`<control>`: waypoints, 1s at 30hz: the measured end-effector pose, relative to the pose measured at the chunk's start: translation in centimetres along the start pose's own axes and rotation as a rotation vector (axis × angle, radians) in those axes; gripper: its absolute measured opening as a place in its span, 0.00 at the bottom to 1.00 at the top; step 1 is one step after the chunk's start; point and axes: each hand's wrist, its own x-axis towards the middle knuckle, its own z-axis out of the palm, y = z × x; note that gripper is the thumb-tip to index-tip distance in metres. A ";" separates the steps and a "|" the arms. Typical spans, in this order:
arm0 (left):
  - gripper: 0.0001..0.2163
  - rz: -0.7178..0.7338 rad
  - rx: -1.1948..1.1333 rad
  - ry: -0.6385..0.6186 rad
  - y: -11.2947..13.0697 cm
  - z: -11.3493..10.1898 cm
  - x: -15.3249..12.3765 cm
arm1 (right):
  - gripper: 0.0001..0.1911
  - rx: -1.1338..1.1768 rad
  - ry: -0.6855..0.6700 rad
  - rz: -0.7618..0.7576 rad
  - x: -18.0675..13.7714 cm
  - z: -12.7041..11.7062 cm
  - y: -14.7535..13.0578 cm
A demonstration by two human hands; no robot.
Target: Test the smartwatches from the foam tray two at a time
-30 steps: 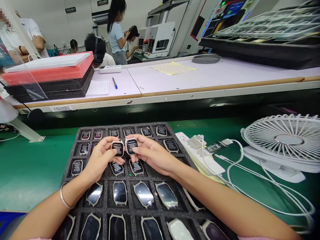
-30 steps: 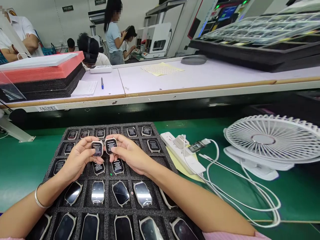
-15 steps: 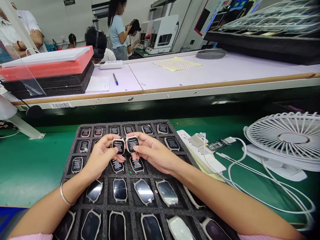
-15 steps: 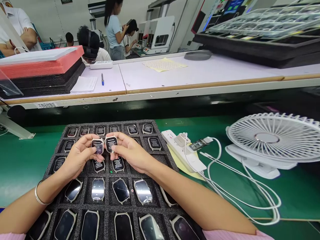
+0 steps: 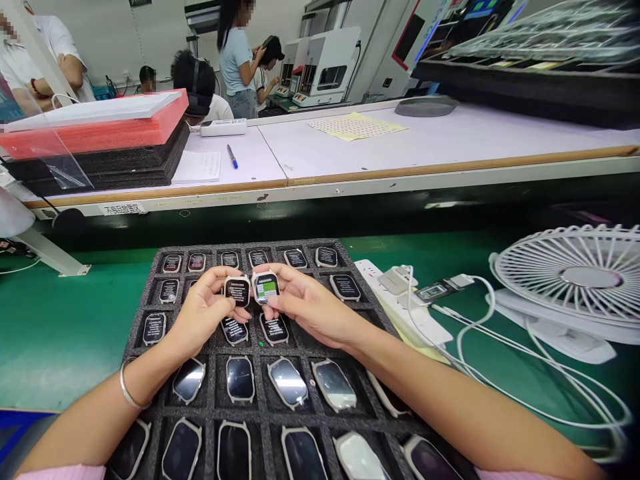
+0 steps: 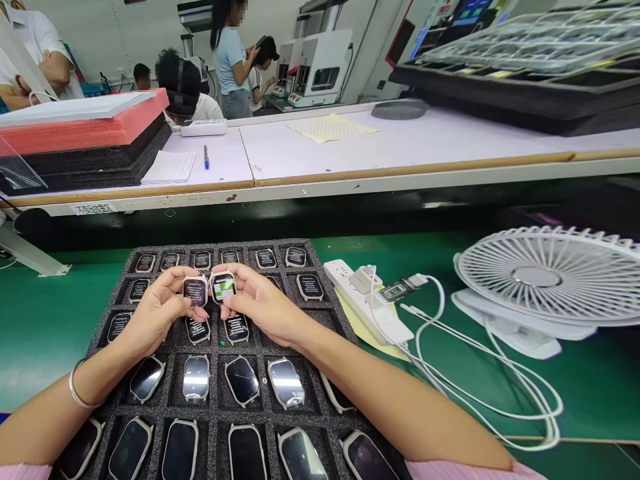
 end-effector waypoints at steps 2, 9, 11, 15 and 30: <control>0.17 0.000 0.000 -0.001 0.0 0.0 0.0 | 0.22 -0.003 -0.001 -0.005 0.0 0.0 0.0; 0.20 0.007 0.014 -0.006 -0.3 0.0 0.1 | 0.24 0.002 0.005 -0.014 0.1 -0.1 0.2; 0.19 0.009 0.027 -0.009 -0.3 0.0 0.0 | 0.23 0.010 0.027 -0.011 0.2 0.0 0.3; 0.13 -0.031 0.014 -0.008 -0.3 0.0 0.0 | 0.14 0.086 0.046 0.036 0.3 0.1 0.3; 0.12 -0.026 -0.012 -0.037 0.0 -0.1 -0.2 | 0.18 0.028 0.026 0.016 0.2 0.1 0.2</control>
